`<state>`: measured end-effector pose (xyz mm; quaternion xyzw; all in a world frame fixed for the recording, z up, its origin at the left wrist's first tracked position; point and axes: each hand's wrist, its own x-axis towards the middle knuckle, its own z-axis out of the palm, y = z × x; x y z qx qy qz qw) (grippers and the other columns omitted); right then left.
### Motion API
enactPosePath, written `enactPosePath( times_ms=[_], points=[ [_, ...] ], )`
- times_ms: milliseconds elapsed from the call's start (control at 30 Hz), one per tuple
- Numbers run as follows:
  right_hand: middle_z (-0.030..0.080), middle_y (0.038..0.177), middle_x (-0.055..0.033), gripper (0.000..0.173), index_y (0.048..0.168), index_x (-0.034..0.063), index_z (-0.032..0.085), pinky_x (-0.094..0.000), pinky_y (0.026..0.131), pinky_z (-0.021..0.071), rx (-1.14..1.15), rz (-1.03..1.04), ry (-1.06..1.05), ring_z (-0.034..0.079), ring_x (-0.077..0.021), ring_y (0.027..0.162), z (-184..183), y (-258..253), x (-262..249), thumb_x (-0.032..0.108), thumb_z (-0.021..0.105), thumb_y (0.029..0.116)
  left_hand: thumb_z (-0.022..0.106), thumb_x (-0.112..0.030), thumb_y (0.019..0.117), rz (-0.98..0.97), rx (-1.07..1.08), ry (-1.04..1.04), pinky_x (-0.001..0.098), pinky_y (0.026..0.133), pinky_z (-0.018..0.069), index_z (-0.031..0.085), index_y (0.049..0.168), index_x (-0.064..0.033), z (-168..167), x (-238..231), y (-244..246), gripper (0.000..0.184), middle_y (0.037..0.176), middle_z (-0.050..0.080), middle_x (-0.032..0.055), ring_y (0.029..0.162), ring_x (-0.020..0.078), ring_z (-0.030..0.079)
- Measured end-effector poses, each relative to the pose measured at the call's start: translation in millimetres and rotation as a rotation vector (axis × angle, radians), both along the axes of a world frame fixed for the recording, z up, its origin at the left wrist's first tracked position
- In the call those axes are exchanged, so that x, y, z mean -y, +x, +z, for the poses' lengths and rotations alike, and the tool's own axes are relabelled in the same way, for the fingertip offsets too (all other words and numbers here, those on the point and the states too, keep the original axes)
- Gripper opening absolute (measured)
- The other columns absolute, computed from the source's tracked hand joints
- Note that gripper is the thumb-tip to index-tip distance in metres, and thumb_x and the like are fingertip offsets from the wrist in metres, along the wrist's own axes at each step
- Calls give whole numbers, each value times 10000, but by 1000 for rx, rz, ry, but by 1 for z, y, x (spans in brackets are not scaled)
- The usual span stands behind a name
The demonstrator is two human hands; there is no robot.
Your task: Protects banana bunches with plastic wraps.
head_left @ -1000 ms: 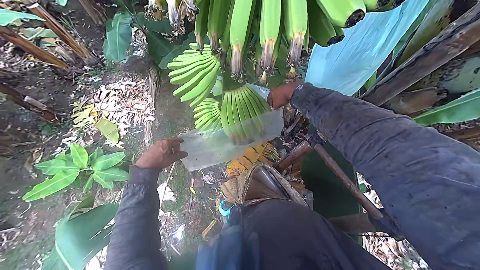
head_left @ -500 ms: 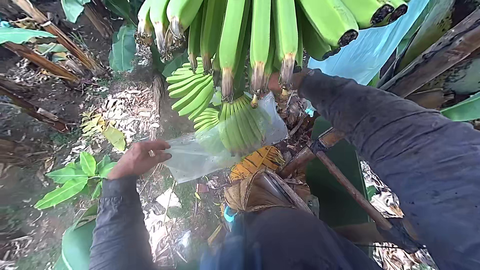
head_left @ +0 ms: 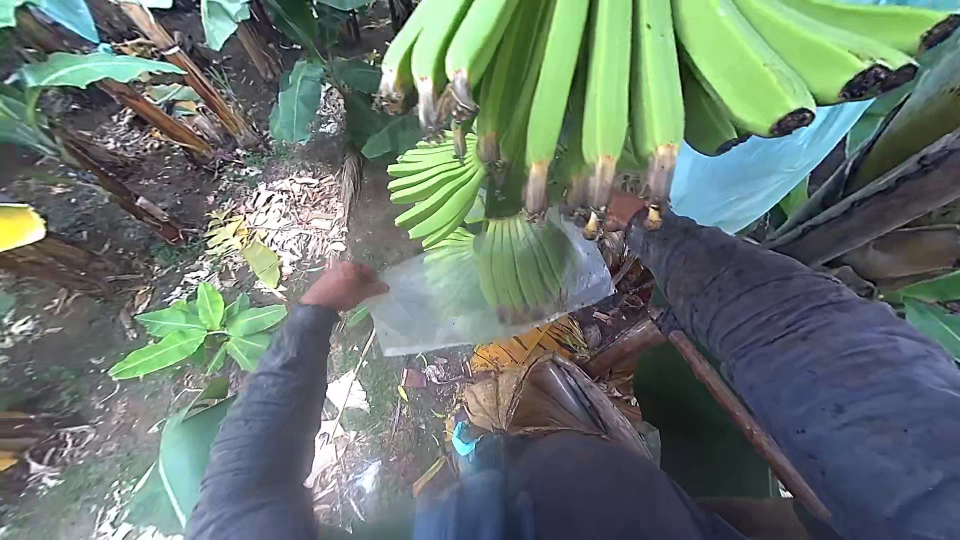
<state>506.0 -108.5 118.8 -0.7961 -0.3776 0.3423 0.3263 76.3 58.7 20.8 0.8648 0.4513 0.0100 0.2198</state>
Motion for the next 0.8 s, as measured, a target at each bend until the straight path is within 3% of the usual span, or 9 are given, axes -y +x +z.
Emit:
enactPosePath(
  times_ms=[67, 167, 267, 367, 433, 567, 667, 733, 800],
  points=[
    [579, 1297, -188, 395, 1362, -51, 519, -310, 993, 461, -30, -35, 165, 564, -157, 1114, 3, -8, -8, 63, 620, 997, 746, -284, 956, 18, 143, 42, 678, 862, 528, 761, 983, -37, 35, -19, 2, 249, 910, 728, 191, 901, 379, 702],
    [656, 1101, -103, 342, 1236, -3, 612, -294, 829, 569, -191, -76, 427, 642, -113, 910, -58, 19, -51, 11, 724, 913, 817, -271, 889, 0, 179, 108, 679, 812, 528, 770, 928, -66, 59, -38, 18, 214, 859, 732, 169, 848, 363, 705],
    [659, 1079, -60, 286, 1242, 63, 621, -325, 794, 575, -385, -93, 486, 646, -126, 894, -94, 48, -78, 124, 688, 971, 843, -266, 855, 2, 132, 26, 676, 836, 538, 764, 928, -62, 44, -43, -3, 231, 912, 733, 170, 883, 361, 703],
    [662, 1215, -103, 497, 1392, 105, 534, -417, 877, 583, -482, -22, 357, 670, -214, 1040, -104, 69, -73, 248, 720, 954, 811, -245, 893, 12, 193, -14, 664, 835, 547, 765, 966, -66, 24, -43, -26, 199, 923, 740, 154, 879, 334, 709],
    [671, 1234, -129, 595, 1398, 88, 553, -447, 908, 582, -425, 22, 280, 674, -241, 1071, -107, 70, -70, 252, 804, 885, 805, -237, 897, 103, 265, -59, 666, 825, 544, 759, 968, -56, 25, -35, -20, 199, 909, 733, 167, 869, 340, 702],
    [696, 1176, -120, 467, 1257, 53, 658, -433, 913, 585, -239, -36, 335, 680, -214, 1044, -120, 66, -76, 145, 836, 835, 740, -187, 938, 195, 424, -282, 531, 755, 610, 691, 1076, -17, 21, -23, 2, 225, 949, 726, 165, 825, 281, 714],
    [685, 1163, -164, 392, 1214, 37, 677, -490, 951, 540, -29, -130, 374, 652, -265, 1080, -116, 55, -69, 133, 806, 856, 751, -163, 929, 252, 564, -251, 500, 725, 600, 668, 1067, 6, 13, -35, 8, 234, 927, 709, 164, 787, 259, 690],
    [653, 1248, -220, 461, 1320, 13, 613, -551, 996, 512, 126, -207, 413, 626, -343, 1171, -119, 38, -65, 243, 696, 930, 760, -163, 896, 329, 739, -226, 443, 715, 605, 658, 1040, -19, 3, -43, 9, 227, 897, 705, 108, 759, 195, 679],
    [449, 1508, -284, 753, 1527, -11, 386, -619, 1137, 392, 256, -161, 411, 445, -429, 1402, -107, -6, -44, 447, 609, 973, 752, -167, 873, 343, 858, -246, 405, 718, 616, 663, 1062, -61, 2, -44, 6, 234, 910, 713, 61, 768, 155, 686]
  ],
)
